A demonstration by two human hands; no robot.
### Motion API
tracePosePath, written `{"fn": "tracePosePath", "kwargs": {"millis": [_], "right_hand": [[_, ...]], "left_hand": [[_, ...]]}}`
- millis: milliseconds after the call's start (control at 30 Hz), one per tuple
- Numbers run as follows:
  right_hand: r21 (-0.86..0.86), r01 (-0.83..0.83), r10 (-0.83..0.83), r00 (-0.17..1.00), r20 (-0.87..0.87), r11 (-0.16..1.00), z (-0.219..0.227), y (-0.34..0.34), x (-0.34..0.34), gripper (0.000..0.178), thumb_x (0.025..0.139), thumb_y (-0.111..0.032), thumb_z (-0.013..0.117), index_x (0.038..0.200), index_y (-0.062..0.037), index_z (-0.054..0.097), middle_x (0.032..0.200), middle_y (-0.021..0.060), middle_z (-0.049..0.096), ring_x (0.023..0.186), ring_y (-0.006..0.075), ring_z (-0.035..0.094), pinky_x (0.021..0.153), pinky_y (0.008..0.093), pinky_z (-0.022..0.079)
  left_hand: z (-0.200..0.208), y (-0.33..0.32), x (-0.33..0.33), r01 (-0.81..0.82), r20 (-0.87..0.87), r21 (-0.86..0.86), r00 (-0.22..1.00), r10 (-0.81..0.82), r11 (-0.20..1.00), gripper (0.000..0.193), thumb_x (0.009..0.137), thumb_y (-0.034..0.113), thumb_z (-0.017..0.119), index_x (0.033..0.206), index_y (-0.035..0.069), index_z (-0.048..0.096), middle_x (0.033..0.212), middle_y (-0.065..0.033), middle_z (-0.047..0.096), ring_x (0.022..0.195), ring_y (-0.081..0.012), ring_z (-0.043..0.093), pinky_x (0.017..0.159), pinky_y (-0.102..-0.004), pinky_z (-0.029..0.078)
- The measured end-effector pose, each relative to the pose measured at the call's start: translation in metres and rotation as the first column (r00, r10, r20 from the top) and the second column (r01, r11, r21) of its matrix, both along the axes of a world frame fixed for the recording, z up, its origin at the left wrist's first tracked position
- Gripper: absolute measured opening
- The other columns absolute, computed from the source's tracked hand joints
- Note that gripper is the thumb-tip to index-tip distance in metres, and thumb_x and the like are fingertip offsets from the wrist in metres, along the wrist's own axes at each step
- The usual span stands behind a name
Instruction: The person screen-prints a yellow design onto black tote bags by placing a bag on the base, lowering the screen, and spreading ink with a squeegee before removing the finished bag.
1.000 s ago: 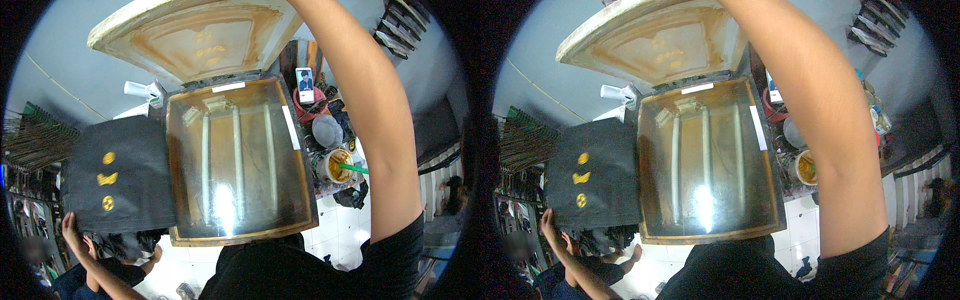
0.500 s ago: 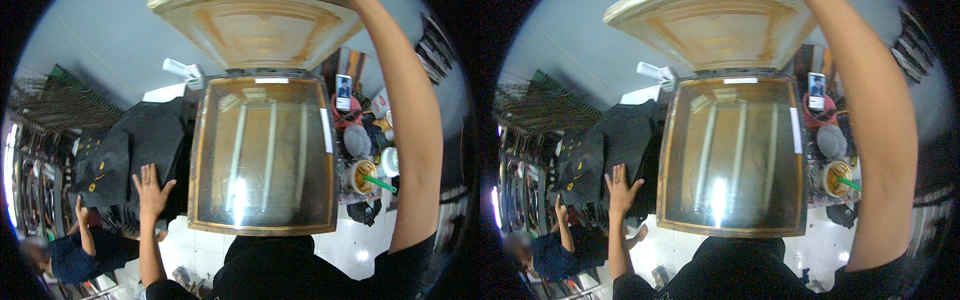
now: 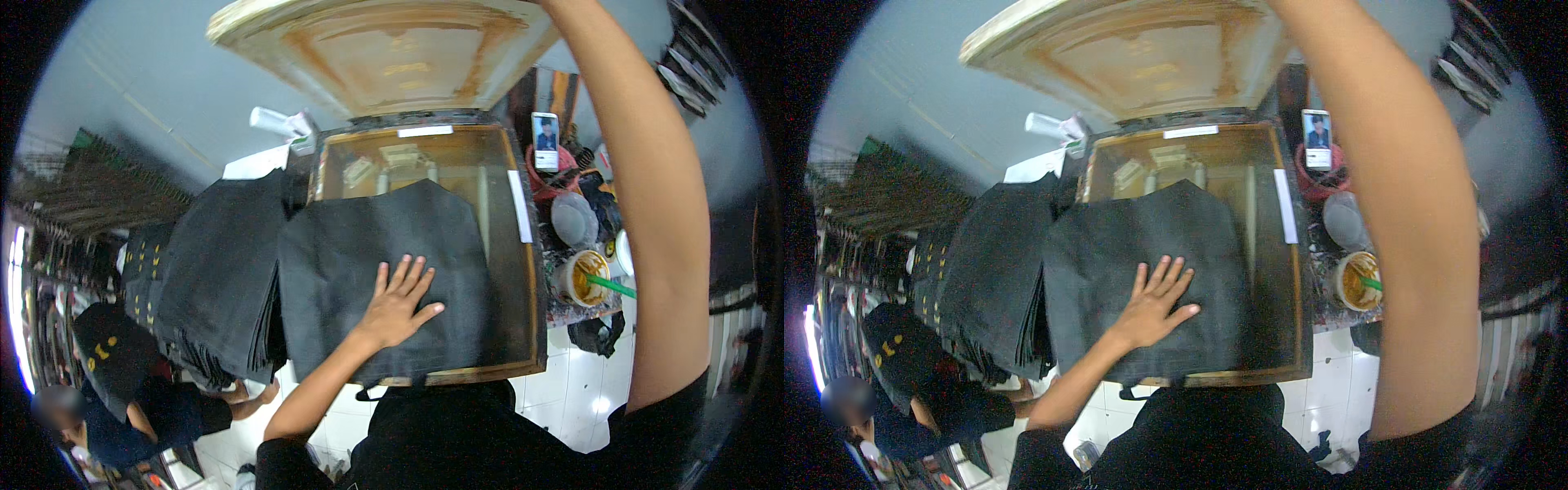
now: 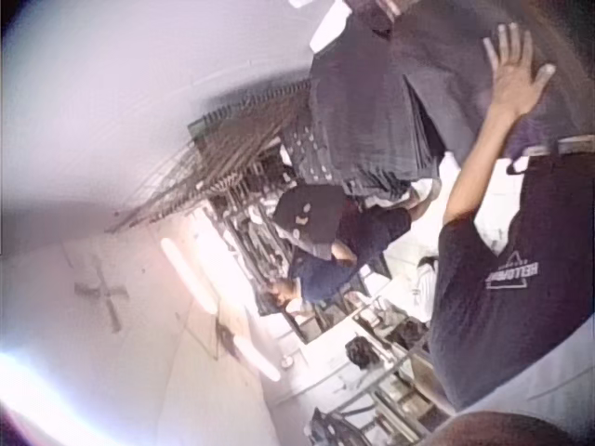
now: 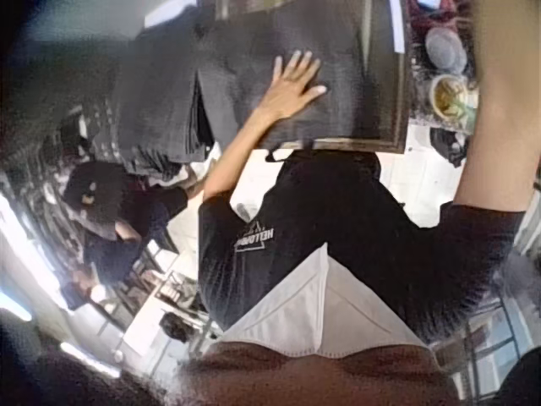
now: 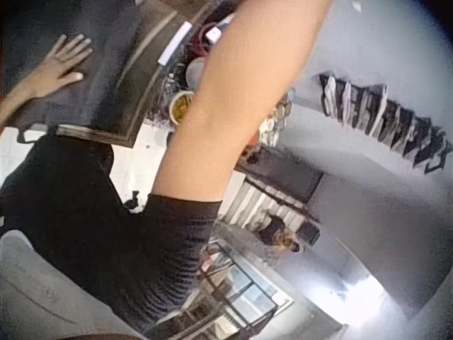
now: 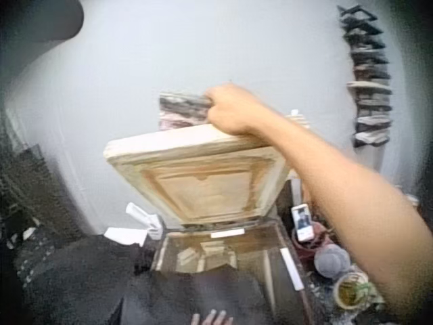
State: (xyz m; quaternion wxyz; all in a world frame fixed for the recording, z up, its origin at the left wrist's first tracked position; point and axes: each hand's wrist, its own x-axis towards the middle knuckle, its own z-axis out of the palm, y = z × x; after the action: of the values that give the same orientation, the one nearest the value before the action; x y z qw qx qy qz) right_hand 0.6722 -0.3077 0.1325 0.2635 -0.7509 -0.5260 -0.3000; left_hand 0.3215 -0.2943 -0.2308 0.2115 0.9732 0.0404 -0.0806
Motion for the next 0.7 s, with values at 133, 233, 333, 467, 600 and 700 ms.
{"fn": "tracePosePath", "kwargs": {"millis": [133, 233, 333, 467, 600, 700], "right_hand": [[0.025, 0.011, -0.012, 1.0, 0.025, 1.0, -0.01, -0.005, -0.004, 0.032, 0.081, -0.013, 0.056, 0.101, 0.0054, 0.072, 0.1, 0.0342, 0.069, 0.099, 0.0464, 0.068, 0.089, 0.0502, 0.053], [-0.01, 0.03, -0.03, 1.0, 0.0, 1.0, -0.011, -0.014, -0.004, 0.031, 0.081, -0.014, 0.057, 0.098, 0.0065, 0.074, 0.099, 0.0344, 0.069, 0.097, 0.0465, 0.068, 0.087, 0.0498, 0.054], [-0.015, 0.004, -0.005, 0.999, -0.048, 1.0, -0.006, -0.016, -0.018, 0.03, 0.081, -0.015, 0.06, 0.095, 0.0062, 0.075, 0.099, 0.034, 0.069, 0.095, 0.0456, 0.069, 0.086, 0.0491, 0.054], [-0.016, -0.017, 0.016, 0.999, -0.045, 1.0, -0.008, -0.023, -0.02, 0.03, 0.082, -0.016, 0.061, 0.095, 0.0055, 0.076, 0.101, 0.0322, 0.07, 0.097, 0.0449, 0.069, 0.087, 0.0487, 0.055], [-0.008, -0.04, 0.039, 0.996, -0.079, 0.999, -0.009, -0.032, -0.034, 0.03, 0.084, -0.018, 0.061, 0.098, 0.0041, 0.076, 0.104, 0.03, 0.07, 0.101, 0.0442, 0.069, 0.089, 0.0482, 0.055], [-0.005, 0.021, -0.021, 0.996, -0.09, 1.0, -0.009, -0.028, -0.035, 0.03, 0.085, -0.019, 0.061, 0.1, 0.0031, 0.076, 0.108, 0.0291, 0.07, 0.103, 0.0439, 0.069, 0.09, 0.0475, 0.055]], "left_hand": [[-0.028, -0.03, 0.06, -0.073, 0.305, 0.078, 0.951, 0.046, 0.994, 0.07, 0.098, 0.055, 0.056, 0.145, 0.004, 0.051, 0.154, -0.0212, 0.042, 0.148, -0.0374, 0.031, 0.12, -0.057, 0.019], [-0.011, -0.026, 0.128, -0.201, 0.398, -0.216, 0.876, 0.274, 0.955, 0.045, 0.093, 0.041, 0.067, 0.113, 0.0, 0.067, 0.115, -0.0178, 0.064, 0.115, -0.0374, 0.053, 0.099, -0.0513, 0.038], [-0.024, -0.012, 0.184, -0.417, 0.304, -0.045, 0.86, 0.411, 0.908, 0.082, 0.092, 0.061, 0.06, 0.148, 0.003, 0.044, 0.155, -0.0279, 0.034, 0.148, -0.0444, 0.025, 0.118, -0.0592, 0.02], [-0.032, -0.006, 0.24, -0.409, 0.105, 0.124, 0.911, 0.398, 0.904, 0.121, 0.079, 0.086, 0.054, 0.162, 0.004, 0.02, 0.169, -0.0256, 0.005, 0.158, -0.0405, -0.002, 0.123, -0.0636, 0.0], [-0.038, 0.014, 0.276, -0.381, 0.115, 0.096, 0.922, 0.37, 0.92, 0.134, 0.071, 0.089, 0.06, 0.161, -0.002, 0.019, 0.169, -0.0251, 0.007, 0.157, -0.0425, -0.002, 0.122, -0.0659, -0.001], [-0.033, 0.013, 0.292, -0.394, 0.067, 0.074, 0.918, 0.39, 0.916, 0.137, 0.069, 0.087, 0.064, 0.161, -0.002, 0.017, 0.169, -0.0262, 0.004, 0.156, -0.0443, -0.007, 0.121, -0.0661, -0.005]]}}
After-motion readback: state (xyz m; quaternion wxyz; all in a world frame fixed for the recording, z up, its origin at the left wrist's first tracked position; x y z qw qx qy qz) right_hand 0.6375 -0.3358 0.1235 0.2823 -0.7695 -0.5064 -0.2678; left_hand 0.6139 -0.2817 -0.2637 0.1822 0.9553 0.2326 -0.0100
